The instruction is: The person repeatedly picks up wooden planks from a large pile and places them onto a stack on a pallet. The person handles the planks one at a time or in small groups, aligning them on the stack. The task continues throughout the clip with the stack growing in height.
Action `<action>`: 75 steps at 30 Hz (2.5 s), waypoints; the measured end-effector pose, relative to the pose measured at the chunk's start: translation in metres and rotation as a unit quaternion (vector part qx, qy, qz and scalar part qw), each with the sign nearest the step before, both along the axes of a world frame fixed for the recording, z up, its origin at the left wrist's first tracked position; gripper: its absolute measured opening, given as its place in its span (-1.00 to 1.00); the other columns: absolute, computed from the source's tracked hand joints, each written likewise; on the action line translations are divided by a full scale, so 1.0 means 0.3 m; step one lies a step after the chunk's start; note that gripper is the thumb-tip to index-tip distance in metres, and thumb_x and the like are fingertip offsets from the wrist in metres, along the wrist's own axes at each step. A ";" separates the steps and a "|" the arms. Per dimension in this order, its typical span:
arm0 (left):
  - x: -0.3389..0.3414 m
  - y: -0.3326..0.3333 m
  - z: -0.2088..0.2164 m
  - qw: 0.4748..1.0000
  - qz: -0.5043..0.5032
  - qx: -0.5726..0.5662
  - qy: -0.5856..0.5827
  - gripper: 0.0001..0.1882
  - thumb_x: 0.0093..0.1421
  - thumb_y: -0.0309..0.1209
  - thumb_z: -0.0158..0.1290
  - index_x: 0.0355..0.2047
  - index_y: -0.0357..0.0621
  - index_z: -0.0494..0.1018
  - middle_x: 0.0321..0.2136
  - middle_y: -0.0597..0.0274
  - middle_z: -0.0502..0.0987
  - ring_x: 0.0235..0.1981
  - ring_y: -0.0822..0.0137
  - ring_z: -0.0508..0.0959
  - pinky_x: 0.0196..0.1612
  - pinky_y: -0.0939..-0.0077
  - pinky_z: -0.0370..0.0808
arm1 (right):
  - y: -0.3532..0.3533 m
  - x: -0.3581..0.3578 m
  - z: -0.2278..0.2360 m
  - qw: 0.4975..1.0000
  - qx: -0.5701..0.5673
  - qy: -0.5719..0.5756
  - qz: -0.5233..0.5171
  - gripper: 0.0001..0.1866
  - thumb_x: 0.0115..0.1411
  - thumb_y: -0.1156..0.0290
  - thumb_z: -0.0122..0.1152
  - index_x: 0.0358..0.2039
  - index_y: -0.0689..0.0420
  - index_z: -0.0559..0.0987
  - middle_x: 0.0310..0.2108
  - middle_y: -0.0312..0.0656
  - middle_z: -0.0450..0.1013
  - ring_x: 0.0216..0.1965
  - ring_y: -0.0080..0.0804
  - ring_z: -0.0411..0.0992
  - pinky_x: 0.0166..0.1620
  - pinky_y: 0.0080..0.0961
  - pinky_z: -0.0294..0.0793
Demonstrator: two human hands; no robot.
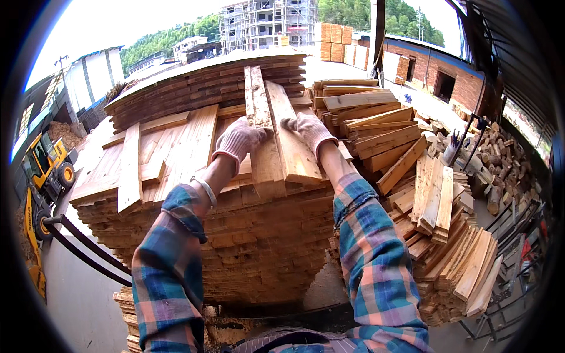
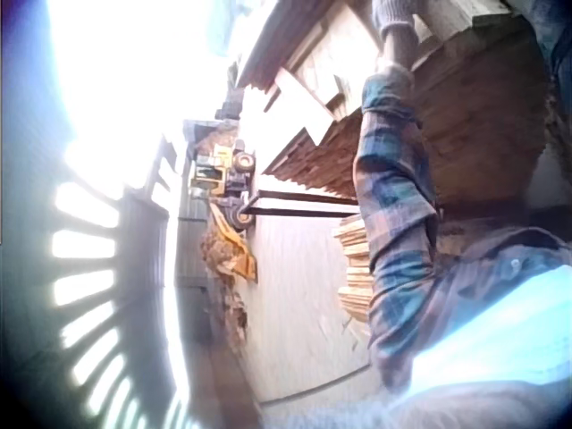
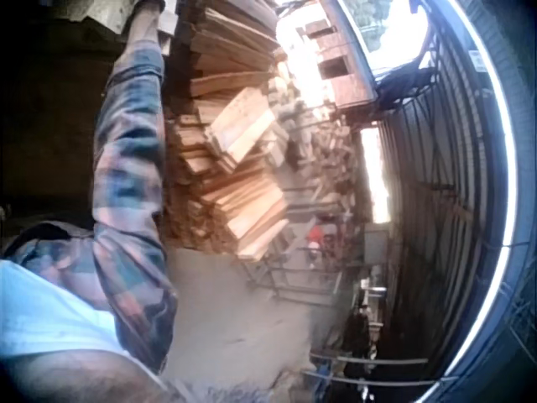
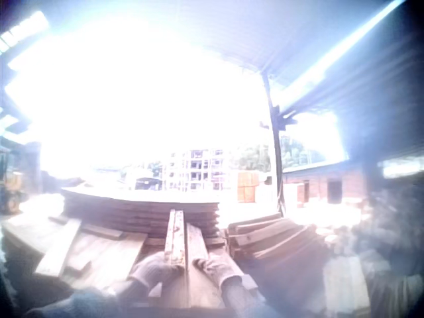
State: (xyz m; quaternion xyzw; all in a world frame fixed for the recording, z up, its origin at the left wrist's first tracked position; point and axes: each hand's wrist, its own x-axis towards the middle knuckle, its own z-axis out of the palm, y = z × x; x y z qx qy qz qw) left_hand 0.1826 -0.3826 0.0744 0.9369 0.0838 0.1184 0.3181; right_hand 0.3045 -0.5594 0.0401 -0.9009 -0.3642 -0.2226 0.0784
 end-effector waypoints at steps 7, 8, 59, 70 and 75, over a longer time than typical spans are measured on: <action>0.108 0.182 -0.199 0.957 -0.070 -0.265 -0.093 -0.63 0.10 -0.22 0.25 -0.28 -0.32 0.56 -0.47 0.16 0.58 -0.55 0.33 0.56 -0.55 0.39 0.51 | 0.141 0.069 -0.035 0.997 -0.042 0.057 0.011 -0.60 0.23 0.23 0.05 0.10 -0.25 0.45 -0.03 -0.17 0.49 -0.08 -0.19 0.49 -0.03 -0.40 0.48; 0.124 0.117 -0.169 0.983 -0.016 -0.182 -0.034 -0.79 0.12 -0.39 0.19 -0.29 -0.29 0.56 -0.46 0.10 0.60 -0.50 0.27 0.58 -0.41 0.39 0.57 | 0.084 0.165 -0.082 0.998 -0.052 0.026 -0.016 -0.62 0.23 0.26 0.04 0.07 -0.23 0.49 -0.05 -0.11 0.49 -0.07 -0.19 0.49 -0.05 -0.41 0.48; -0.014 0.479 -0.240 0.985 0.026 0.171 -0.021 -0.33 0.30 0.10 -0.24 0.15 -0.22 0.31 0.16 -0.04 0.33 0.22 0.02 0.27 0.26 0.30 0.17 | -0.065 0.186 -0.172 0.978 0.184 0.097 0.004 -0.70 0.04 0.26 0.20 -0.24 0.10 0.64 -0.35 0.05 0.54 -0.28 -0.12 0.55 -0.13 -0.36 0.53; -0.062 0.734 -0.279 0.992 0.017 0.113 -0.053 -0.47 0.32 -0.13 -0.06 0.16 -0.25 0.32 0.16 -0.03 0.35 0.21 0.17 0.30 0.26 0.44 0.16 | -1.001 0.045 -0.221 0.866 0.092 0.175 -0.460 -0.09 0.00 -0.14 0.28 0.26 0.04 0.19 -0.07 0.14 0.45 -0.04 0.03 0.45 -0.07 0.00 0.45; -0.080 0.590 -0.236 0.989 0.021 0.141 -0.031 -0.53 0.34 -0.22 -0.11 0.15 -0.27 0.32 0.14 0.00 0.38 0.17 0.20 0.34 0.27 0.46 0.16 | -1.320 0.050 -0.602 0.749 -0.111 0.315 -0.572 0.09 -0.14 -0.21 0.34 0.27 0.18 0.15 0.01 0.17 0.41 0.00 0.05 0.44 -0.08 0.02 0.43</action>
